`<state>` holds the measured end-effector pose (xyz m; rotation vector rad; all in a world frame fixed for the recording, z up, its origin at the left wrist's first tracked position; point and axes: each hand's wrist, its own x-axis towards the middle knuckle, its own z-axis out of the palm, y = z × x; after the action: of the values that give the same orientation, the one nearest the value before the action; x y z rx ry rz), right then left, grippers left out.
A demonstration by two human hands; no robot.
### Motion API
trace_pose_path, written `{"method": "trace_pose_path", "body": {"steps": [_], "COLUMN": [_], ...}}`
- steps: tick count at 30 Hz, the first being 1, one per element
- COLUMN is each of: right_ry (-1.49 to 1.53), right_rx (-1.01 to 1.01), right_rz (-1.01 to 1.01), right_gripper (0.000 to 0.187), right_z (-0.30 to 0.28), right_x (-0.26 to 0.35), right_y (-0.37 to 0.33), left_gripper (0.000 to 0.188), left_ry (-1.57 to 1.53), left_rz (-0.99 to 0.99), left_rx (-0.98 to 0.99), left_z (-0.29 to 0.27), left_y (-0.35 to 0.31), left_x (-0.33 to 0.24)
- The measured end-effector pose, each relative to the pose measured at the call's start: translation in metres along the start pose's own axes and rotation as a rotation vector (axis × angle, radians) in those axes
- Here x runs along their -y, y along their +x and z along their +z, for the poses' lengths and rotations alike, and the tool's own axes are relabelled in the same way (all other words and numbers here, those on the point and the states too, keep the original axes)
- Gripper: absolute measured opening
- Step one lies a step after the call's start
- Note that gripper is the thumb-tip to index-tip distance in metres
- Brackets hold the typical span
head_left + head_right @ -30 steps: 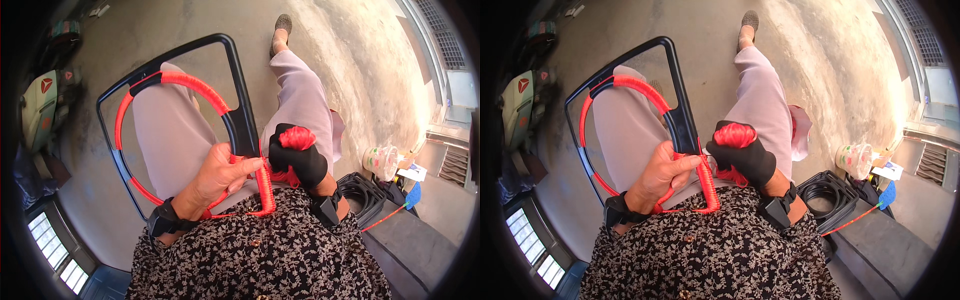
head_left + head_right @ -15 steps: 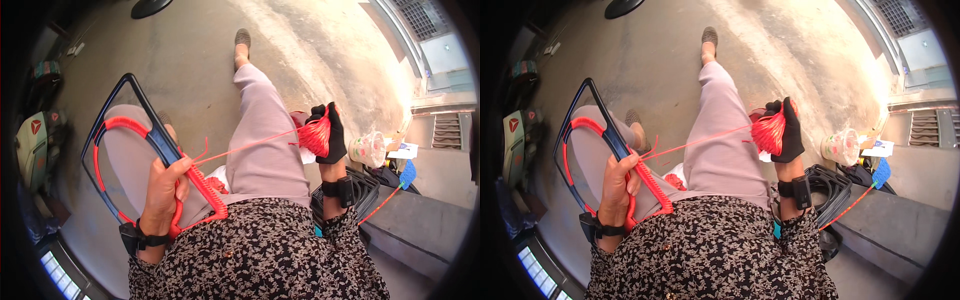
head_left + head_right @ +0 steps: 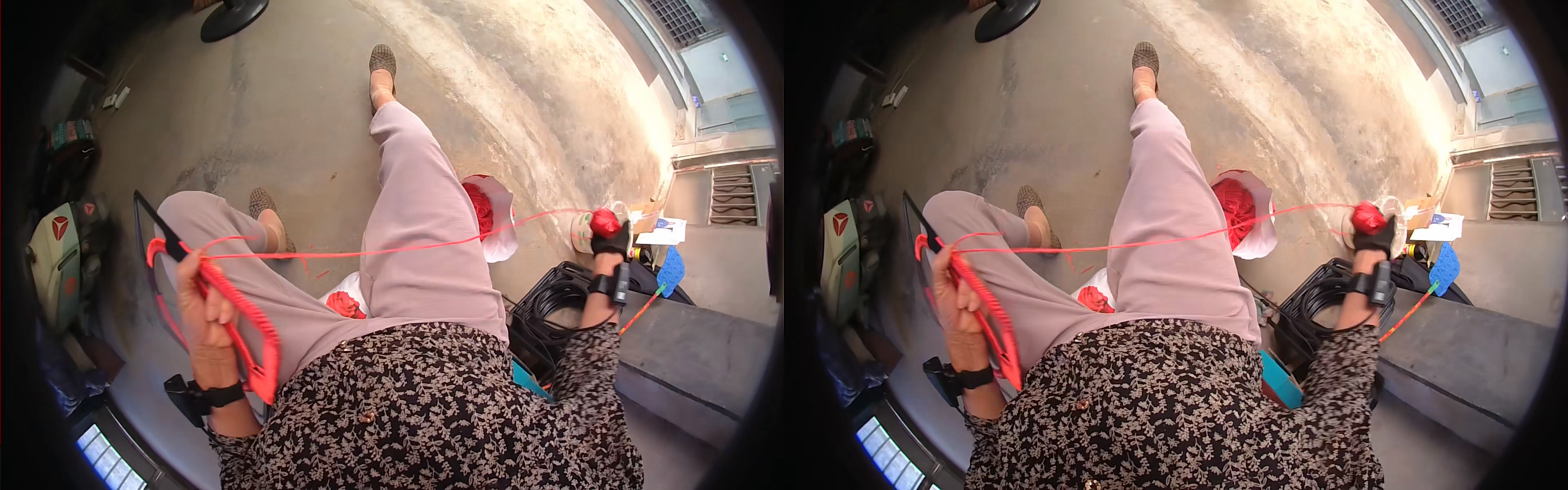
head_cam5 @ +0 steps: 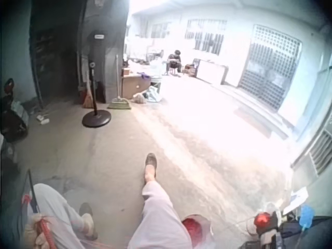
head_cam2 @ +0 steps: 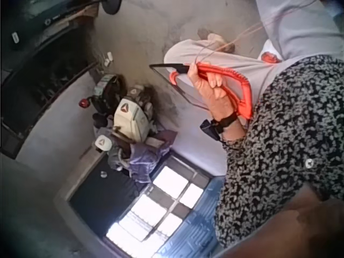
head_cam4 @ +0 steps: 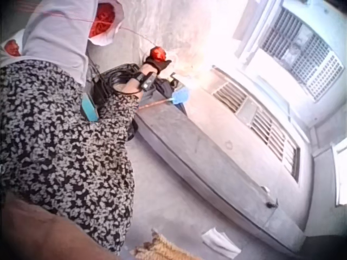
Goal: Wrapping a red plastic cord tightly around a black rectangular frame.
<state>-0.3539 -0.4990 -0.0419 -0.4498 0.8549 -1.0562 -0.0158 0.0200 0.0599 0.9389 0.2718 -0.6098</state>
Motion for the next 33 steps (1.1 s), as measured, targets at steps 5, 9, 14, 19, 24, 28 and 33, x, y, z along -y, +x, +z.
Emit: {"method": "trace_pose_path", "body": {"steps": [5, 9, 14, 19, 24, 28, 33], "right_ry": [-0.176, -0.312, -1.438, -1.184, -1.21, -1.081, -0.969], "right_rx": [0.125, 0.319, 0.688, 1.38, 1.571, 1.326, 1.357], "right_rz": [-0.031, 0.095, -1.266, -1.046, -1.09, 0.212, 0.837], "right_gripper": [0.027, 0.025, 0.039, 0.035, 0.028, 0.027, 0.034], "right_z": [0.013, 0.087, 0.205, 0.238, 0.224, 0.205, 0.194], "right_x": [0.021, -0.046, -0.12, -0.162, -0.18, -0.201, -0.213], "right_y": [0.015, -0.013, -0.135, -0.22, -0.227, -0.187, -0.184], "left_gripper": [0.017, 0.022, 0.03, 0.033, 0.043, 0.052, 0.065], "left_ry": [0.238, 0.482, 0.439, 0.17, 0.193, 0.154, 0.57], "left_rz": [-0.135, -0.191, -0.112, -0.159, -0.06, -0.143, -0.24], "left_rx": [-0.032, 0.066, 0.198, 0.302, 0.231, 0.273, 0.433], "left_z": [0.026, 0.055, 0.044, 0.033, 0.041, 0.038, 0.032], "left_y": [0.0, -0.006, -0.009, -0.012, -0.018, -0.015, -0.016], "left_x": [0.032, 0.055, 0.061, 0.064, 0.067, 0.068, 0.073]}}
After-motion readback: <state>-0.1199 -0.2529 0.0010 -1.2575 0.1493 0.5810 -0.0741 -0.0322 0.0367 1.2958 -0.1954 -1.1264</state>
